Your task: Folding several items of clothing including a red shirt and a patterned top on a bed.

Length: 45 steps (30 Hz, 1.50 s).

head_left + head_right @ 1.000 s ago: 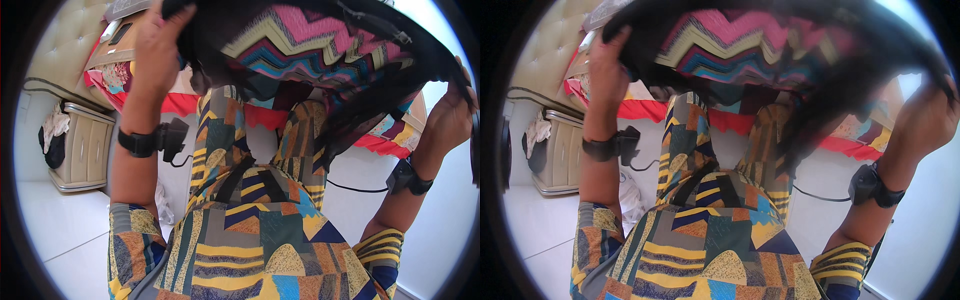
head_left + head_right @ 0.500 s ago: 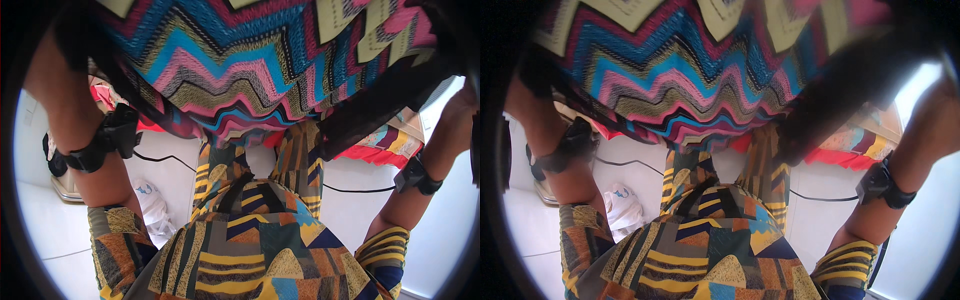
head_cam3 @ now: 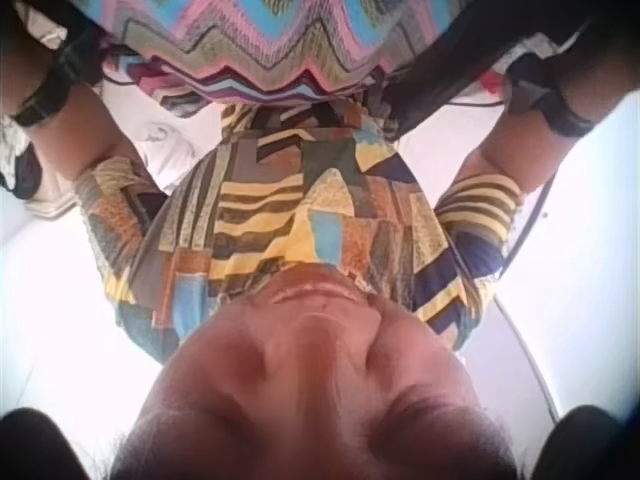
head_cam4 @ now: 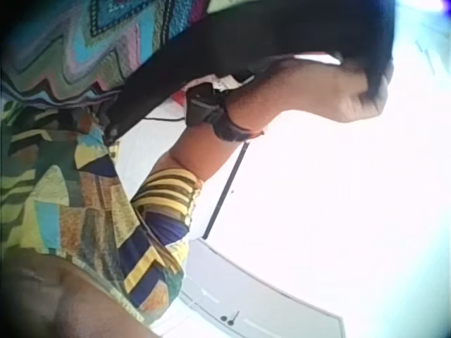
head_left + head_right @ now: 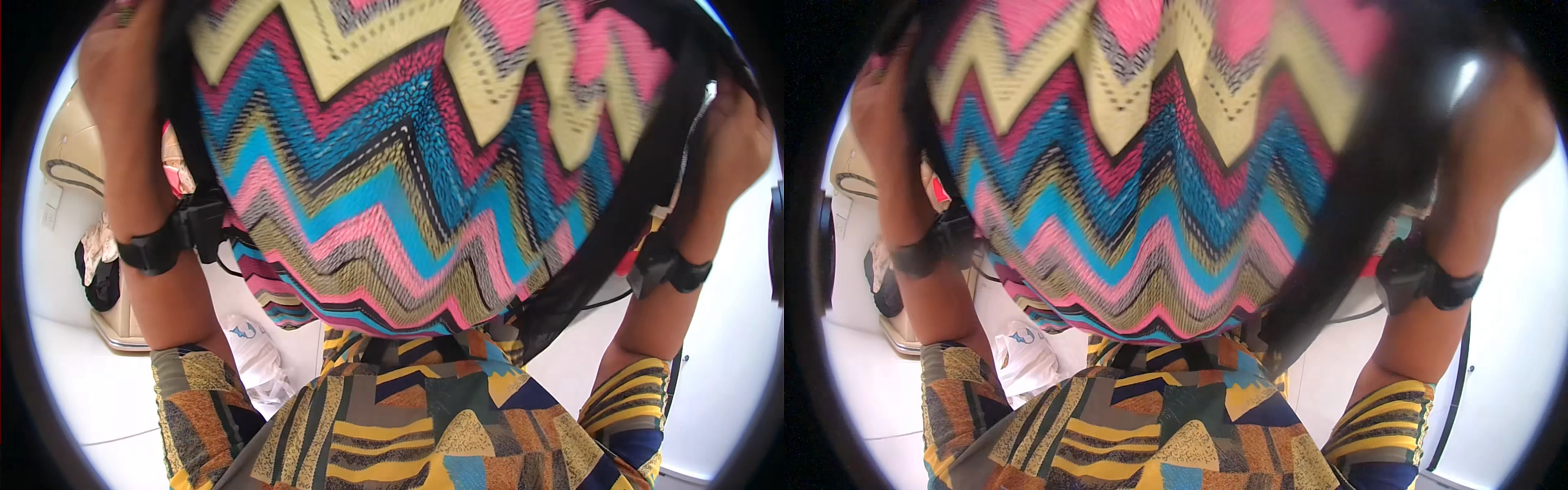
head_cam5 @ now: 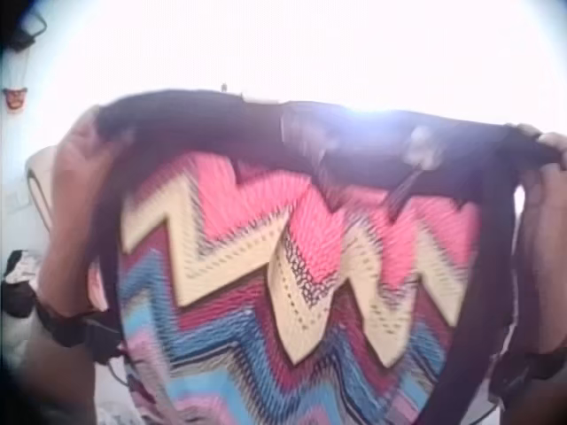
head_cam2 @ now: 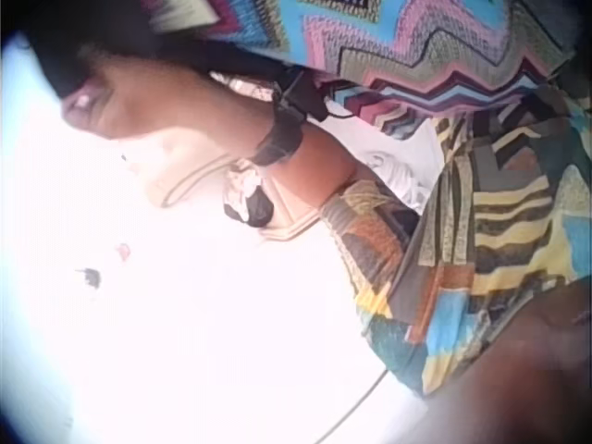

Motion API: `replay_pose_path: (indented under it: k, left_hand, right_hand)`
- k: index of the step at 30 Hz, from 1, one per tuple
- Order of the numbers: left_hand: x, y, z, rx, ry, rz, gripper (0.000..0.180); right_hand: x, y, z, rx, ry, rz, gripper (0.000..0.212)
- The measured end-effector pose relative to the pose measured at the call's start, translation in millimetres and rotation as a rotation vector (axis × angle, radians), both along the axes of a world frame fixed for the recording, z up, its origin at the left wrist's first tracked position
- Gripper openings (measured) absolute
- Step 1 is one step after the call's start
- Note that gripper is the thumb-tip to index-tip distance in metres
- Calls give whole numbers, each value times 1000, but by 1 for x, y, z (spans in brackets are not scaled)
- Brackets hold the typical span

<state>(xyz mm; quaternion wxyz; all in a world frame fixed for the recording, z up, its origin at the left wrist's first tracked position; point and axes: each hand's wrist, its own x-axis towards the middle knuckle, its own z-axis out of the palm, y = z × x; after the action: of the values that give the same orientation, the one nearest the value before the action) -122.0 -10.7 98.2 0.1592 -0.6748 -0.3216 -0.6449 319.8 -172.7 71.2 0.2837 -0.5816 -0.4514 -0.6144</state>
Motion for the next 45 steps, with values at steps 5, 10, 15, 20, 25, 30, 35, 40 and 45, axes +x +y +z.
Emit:
replay_pose_path:
  k: [5, 10, 15, 20, 25, 30, 35, 40, 45]
  left_hand:
    - [-30, 53, -36, -421, -135, -502, 26]
    - [-22, 86, -6, -542, -351, -662, 37]
    - [10, 139, 30, -736, -751, -1494, 23]
    - [51, 141, -31, -709, -437, -848, 62]
    - [38, 96, -153, -826, -162, -427, 76]
    - [11, 55, -263, -715, 28, -179, 73]
    - [18, 19, -273, -792, -103, -144, 82]
    - [22, 23, -293, -1048, -589, -450, 98]
    - [25, 30, -299, -1084, -764, -578, 98]
  right_hand:
    - [-32, 50, -7, 48, 518, 858, 13]
    - [-37, 96, 21, 104, 497, 1140, 13]
    - [-58, 149, 36, 65, 551, 1197, 38]
    - [-28, 194, -24, -252, 522, 756, 48]
    - [-29, 174, -130, -609, 723, 822, 47]
    - [-46, 133, -187, -649, 781, 686, 46]
    - [-60, 97, -208, -631, 624, 563, 47]
    - [-89, 62, -211, -647, 787, 628, 47]
    - [-104, 48, -217, -590, 819, 630, 45]
